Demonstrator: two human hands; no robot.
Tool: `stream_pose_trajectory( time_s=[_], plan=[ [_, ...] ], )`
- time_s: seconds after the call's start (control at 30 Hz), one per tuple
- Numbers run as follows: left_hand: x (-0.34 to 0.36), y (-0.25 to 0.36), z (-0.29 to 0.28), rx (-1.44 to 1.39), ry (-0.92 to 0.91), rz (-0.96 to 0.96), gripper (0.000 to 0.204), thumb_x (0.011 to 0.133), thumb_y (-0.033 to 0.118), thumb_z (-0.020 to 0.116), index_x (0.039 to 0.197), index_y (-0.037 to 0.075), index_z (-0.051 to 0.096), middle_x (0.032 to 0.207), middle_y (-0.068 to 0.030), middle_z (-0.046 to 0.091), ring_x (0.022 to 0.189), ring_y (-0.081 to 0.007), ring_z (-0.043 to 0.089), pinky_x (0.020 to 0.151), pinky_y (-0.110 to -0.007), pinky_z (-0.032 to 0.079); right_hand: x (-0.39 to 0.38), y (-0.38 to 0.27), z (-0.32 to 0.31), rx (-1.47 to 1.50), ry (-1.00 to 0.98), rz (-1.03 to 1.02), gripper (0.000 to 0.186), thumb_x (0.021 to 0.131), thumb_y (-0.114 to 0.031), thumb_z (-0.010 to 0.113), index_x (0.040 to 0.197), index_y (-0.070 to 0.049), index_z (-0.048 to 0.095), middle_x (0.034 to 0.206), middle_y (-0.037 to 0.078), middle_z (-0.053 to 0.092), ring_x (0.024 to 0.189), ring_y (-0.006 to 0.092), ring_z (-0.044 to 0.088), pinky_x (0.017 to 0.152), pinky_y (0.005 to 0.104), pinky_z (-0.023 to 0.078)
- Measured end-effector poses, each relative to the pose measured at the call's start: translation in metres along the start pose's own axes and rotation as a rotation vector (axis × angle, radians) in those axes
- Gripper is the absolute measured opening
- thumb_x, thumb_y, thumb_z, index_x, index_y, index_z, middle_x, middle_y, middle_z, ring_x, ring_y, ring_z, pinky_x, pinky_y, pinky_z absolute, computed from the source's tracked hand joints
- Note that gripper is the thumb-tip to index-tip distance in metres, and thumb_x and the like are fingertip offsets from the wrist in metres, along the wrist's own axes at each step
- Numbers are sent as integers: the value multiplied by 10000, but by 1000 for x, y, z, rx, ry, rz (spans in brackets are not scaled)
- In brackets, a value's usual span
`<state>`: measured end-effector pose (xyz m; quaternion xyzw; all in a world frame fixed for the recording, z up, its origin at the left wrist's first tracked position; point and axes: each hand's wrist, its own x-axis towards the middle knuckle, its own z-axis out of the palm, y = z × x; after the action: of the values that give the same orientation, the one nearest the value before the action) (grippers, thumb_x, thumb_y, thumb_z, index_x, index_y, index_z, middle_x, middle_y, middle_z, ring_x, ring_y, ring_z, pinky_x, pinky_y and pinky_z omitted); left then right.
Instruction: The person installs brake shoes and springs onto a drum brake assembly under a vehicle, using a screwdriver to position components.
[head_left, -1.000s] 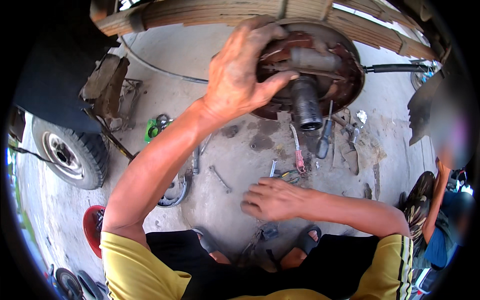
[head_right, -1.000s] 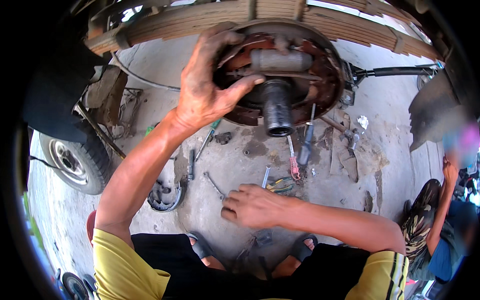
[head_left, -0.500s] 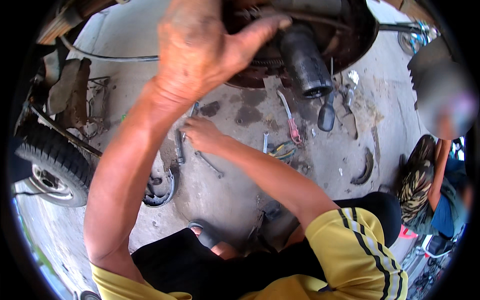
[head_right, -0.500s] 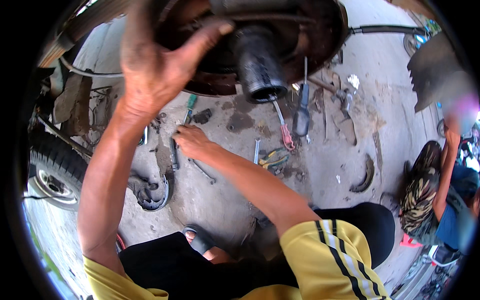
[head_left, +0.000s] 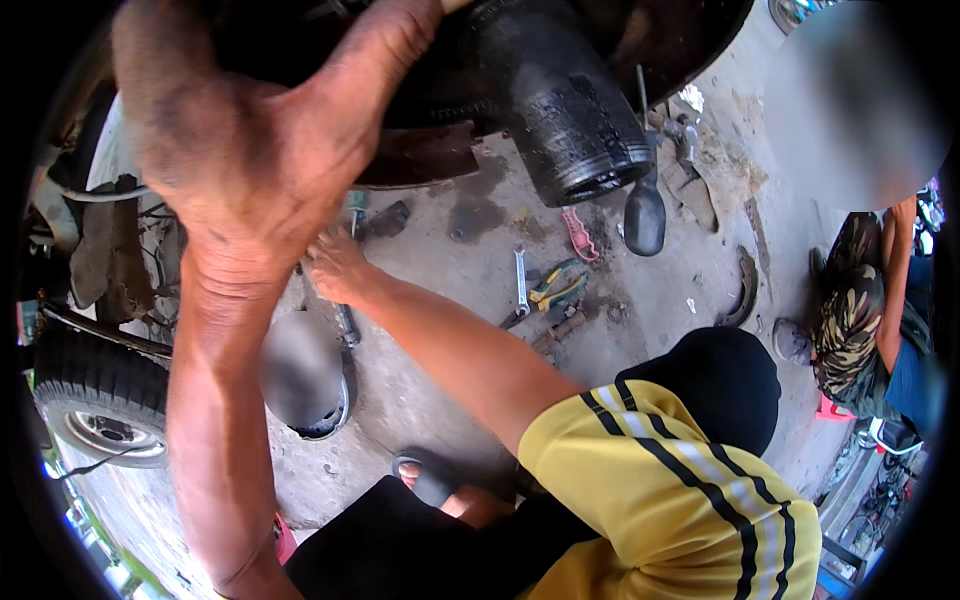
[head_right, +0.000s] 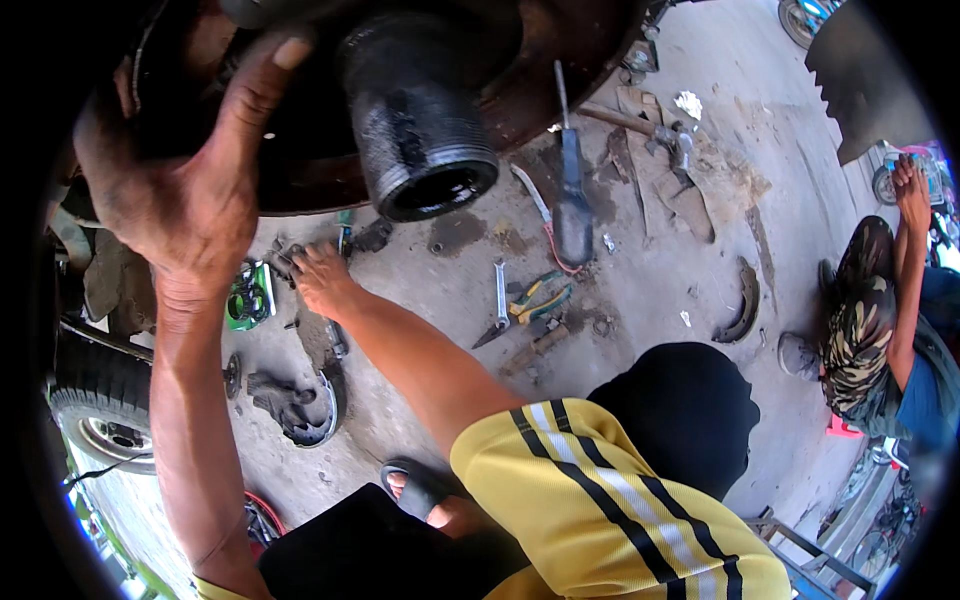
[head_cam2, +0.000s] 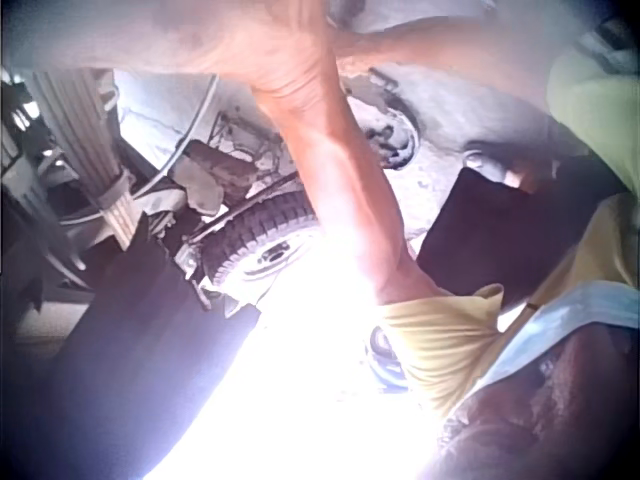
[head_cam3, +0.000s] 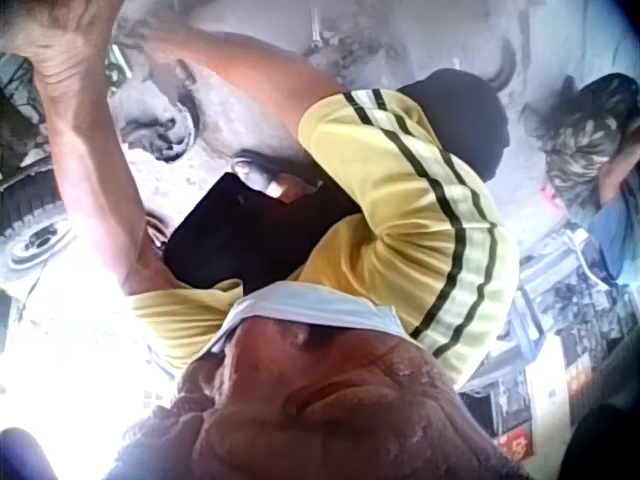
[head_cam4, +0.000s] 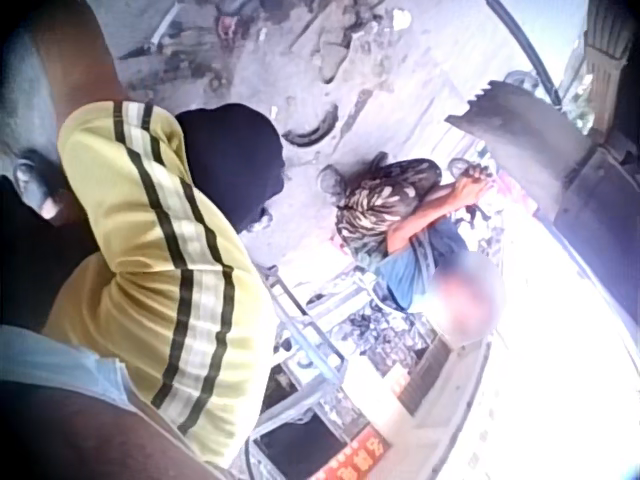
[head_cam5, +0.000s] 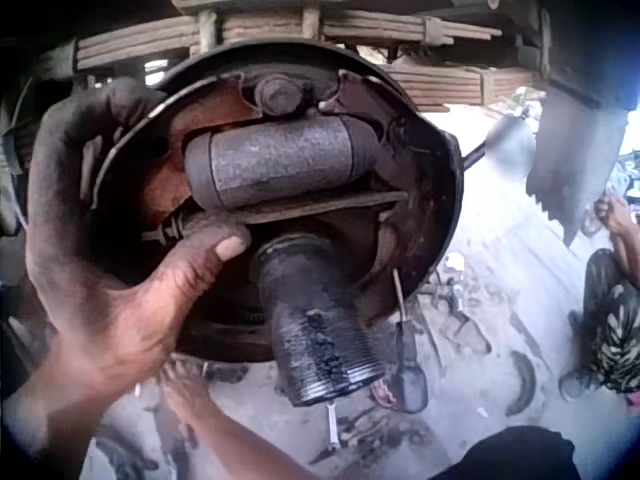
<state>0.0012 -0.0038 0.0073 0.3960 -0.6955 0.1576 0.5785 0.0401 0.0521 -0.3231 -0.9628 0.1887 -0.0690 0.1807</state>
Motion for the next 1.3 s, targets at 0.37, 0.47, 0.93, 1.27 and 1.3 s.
stream_pose_trajectory(
  time_s=[0.37, 0.47, 0.93, 1.27, 1.3],
  plan=[
    [-2, -5, -3, -14, 8, -8, 850, 777, 148, 920, 1419, -48, 398, 1283, -140, 549, 1200, -238, 585, 1044, -359, 494, -38, 31, -38, 193, 13, -26, 329, 763, -114, 668, 1076, -67, 757, 1131, 111, 667, 1110, 290, 630, 970, 475, 437],
    [-1, -5, 2, -23, 12, -11, 849, 777, 147, 920, 1419, -44, 399, 1282, -138, 551, 1201, -237, 586, 1044, -358, 494, -14, 15, -30, 251, 129, 120, 304, 825, -143, 659, 1106, -109, 771, 1265, 151, 632, 1174, 287, 631, 1010, 487, 439],
    [5, 0, 2, -21, 5, -55, 840, 777, 144, 920, 1421, -25, 407, 1273, -128, 561, 1203, -233, 586, 1045, -352, 494, -49, 48, -25, 1538, 299, 375, 124, 850, -11, 770, 945, -13, 689, 854, 15, 630, 799, 100, 594, 699, 289, 500],
    [5, -12, 9, -17, 19, 83, 780, 802, 133, 891, 1403, -25, 419, 1267, -134, 576, 1143, -238, 601, 1011, -354, 498, -118, 62, -106, 1699, 66, 483, 539, 871, 49, 719, 1364, -48, 522, 1005, 71, 645, 856, 185, 672, 757, 323, 573],
    [2, -12, 6, 33, 4, 80, 796, 805, 137, 893, 1416, -30, 411, 1284, -147, 581, 1152, -246, 605, 1010, -362, 504, -123, 63, -114, 1671, 28, 466, 598, 883, 43, 706, 1430, -32, 475, 1014, 77, 650, 881, 205, 686, 788, 336, 589]
  ],
)
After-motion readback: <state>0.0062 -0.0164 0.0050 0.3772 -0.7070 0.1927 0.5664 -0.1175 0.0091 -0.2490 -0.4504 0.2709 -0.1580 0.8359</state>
